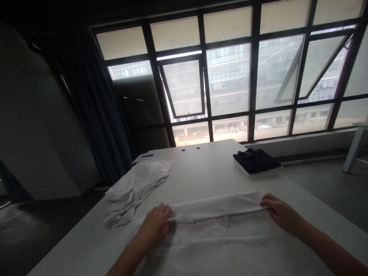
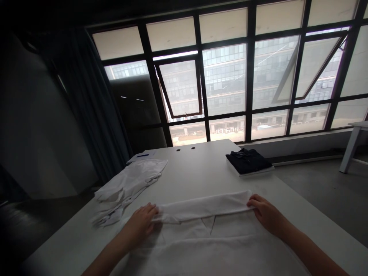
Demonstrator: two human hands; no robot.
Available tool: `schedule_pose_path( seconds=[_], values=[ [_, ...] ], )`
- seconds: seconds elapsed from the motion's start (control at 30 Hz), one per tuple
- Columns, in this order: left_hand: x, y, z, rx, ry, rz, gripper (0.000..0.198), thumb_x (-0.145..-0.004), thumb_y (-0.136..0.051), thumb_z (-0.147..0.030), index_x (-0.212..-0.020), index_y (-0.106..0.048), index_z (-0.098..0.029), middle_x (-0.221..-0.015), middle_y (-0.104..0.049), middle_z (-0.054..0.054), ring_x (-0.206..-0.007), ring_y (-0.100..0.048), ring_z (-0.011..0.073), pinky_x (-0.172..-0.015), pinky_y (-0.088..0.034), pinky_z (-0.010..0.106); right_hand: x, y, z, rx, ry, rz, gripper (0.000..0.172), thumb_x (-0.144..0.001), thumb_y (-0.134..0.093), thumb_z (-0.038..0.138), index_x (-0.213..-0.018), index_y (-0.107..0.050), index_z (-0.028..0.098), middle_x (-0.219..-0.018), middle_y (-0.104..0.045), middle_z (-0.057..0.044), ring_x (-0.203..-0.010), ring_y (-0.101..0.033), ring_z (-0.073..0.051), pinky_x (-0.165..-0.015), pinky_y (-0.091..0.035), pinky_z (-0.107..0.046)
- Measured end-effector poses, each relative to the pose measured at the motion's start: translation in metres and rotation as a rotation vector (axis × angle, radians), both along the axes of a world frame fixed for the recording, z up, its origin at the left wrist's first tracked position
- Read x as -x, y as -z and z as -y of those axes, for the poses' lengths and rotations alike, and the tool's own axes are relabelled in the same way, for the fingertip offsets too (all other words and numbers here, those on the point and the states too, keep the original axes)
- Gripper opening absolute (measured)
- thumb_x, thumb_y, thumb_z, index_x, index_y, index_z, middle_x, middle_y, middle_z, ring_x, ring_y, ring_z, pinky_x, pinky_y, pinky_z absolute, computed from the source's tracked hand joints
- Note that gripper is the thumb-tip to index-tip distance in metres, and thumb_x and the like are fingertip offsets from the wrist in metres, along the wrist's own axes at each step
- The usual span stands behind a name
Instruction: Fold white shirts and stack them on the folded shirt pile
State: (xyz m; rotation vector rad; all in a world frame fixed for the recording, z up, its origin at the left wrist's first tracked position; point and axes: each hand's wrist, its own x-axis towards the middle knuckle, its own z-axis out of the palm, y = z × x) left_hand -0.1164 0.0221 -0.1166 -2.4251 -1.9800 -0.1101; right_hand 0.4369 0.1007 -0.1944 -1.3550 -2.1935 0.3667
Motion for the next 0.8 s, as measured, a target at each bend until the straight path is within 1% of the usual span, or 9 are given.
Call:
schedule_pose_path(
  seconds=[0.07, 0.13, 0.23, 0.37, 0.47, 0.57, 0.67, 0.73, 0.8],
  values=[
    [-0.034, 0.0, 0.001, -0.011, 0.098, 0.11, 0.052, -0.078, -0.063, -0.025, -0.129, -0.059, -0.032, -0.146, -0.056, 0.006, -0.137, -0.047, 0.0302, -0.117, -0.031, 0.047, 0.0, 0.0, 0.002, 0.008, 0.015, 0.002, 0.029, -0.087, -0.048, 0.023, -0.106, -0.07, 0.024, -0.117, -0.064, -0.01, -0.105, -0.064, -0.026, -0.096, -0.05, -0.038],
    [-0.064, 0.003, 0.0, -0.031, 0.17, 0.163, 0.053, -0.08, -0.064, -0.029, -0.132, -0.057, -0.032, -0.149, -0.053, 0.006, -0.138, -0.046, 0.0295, -0.118, -0.031, 0.047, 0.001, -0.002, 0.005, 0.012, 0.021, 0.002, 0.028, -0.089, -0.047, 0.026, -0.104, -0.071, 0.023, -0.116, -0.064, -0.01, -0.102, -0.065, -0.026, -0.094, -0.051, -0.037],
    [-0.09, 0.015, -0.007, -0.071, 0.222, 0.195, 0.048, -0.081, -0.062, -0.025, -0.128, -0.058, -0.031, -0.146, -0.055, 0.005, -0.137, -0.046, 0.0287, -0.119, -0.029, 0.048, 0.001, -0.007, 0.01, 0.033, 0.015, -0.007, 0.026, -0.091, -0.047, 0.03, -0.098, -0.071, 0.024, -0.113, -0.066, -0.009, -0.099, -0.066, -0.025, -0.09, -0.052, -0.035],
    [-0.09, 0.034, -0.016, -0.128, 0.233, 0.305, 0.025, -0.087, -0.056, -0.023, -0.11, -0.064, -0.028, -0.133, -0.064, 0.007, -0.129, -0.055, 0.0255, -0.115, -0.037, 0.043, -0.001, -0.013, 0.014, 0.058, 0.008, -0.04, 0.024, -0.092, -0.049, 0.036, -0.096, -0.07, 0.025, -0.111, -0.067, -0.008, -0.098, -0.066, -0.025, -0.088, -0.052, -0.033],
    [-0.082, 0.041, -0.018, -0.125, 0.237, 0.362, 0.016, -0.092, -0.053, -0.028, -0.103, -0.065, -0.027, -0.129, -0.067, 0.009, -0.125, -0.058, 0.0261, -0.113, -0.04, 0.044, -0.003, -0.017, 0.015, 0.095, 0.003, -0.056, 0.025, -0.093, -0.049, 0.039, -0.095, -0.069, 0.024, -0.111, -0.068, -0.009, -0.097, -0.065, -0.025, -0.088, -0.052, -0.034],
    [-0.076, 0.037, -0.018, -0.117, 0.274, 0.351, 0.019, -0.096, -0.049, -0.029, -0.105, -0.065, -0.027, -0.133, -0.065, 0.01, -0.13, -0.055, 0.027, -0.117, -0.036, 0.049, -0.006, -0.023, 0.017, 0.152, 0.001, -0.072, 0.026, -0.091, -0.052, 0.043, -0.091, -0.069, 0.024, -0.111, -0.068, -0.01, -0.096, -0.065, -0.026, -0.088, -0.052, -0.035],
    [-0.074, 0.027, -0.015, -0.139, 0.337, 0.308, 0.02, -0.095, -0.048, -0.025, -0.104, -0.066, -0.026, -0.14, -0.06, 0.01, -0.137, -0.049, 0.0276, -0.122, -0.025, 0.055, -0.011, -0.028, 0.021, 0.198, -0.005, -0.086, 0.027, -0.089, -0.056, 0.046, -0.087, -0.07, 0.023, -0.113, -0.069, -0.01, -0.097, -0.064, -0.027, -0.089, -0.052, -0.036],
    [-0.074, 0.02, -0.011, -0.152, 0.391, 0.274, 0.018, -0.091, -0.05, -0.021, -0.101, -0.065, -0.024, -0.144, -0.058, 0.009, -0.14, -0.045, 0.0265, -0.124, -0.018, 0.054, -0.014, -0.029, 0.023, 0.23, -0.022, -0.082, 0.027, -0.087, -0.058, 0.047, -0.084, -0.07, 0.023, -0.114, -0.069, -0.01, -0.099, -0.064, -0.027, -0.092, -0.051, -0.036],
    [-0.076, 0.017, -0.007, -0.124, 0.43, 0.258, 0.018, -0.086, -0.052, -0.017, -0.098, -0.064, -0.024, -0.146, -0.056, 0.008, -0.142, -0.043, 0.0252, -0.125, -0.015, 0.052, -0.016, -0.028, 0.025, 0.254, -0.037, -0.072, 0.024, -0.084, -0.061, 0.046, -0.081, -0.071, 0.024, -0.115, -0.069, -0.01, -0.101, -0.064, -0.027, -0.094, -0.051, -0.036]
  ],
)
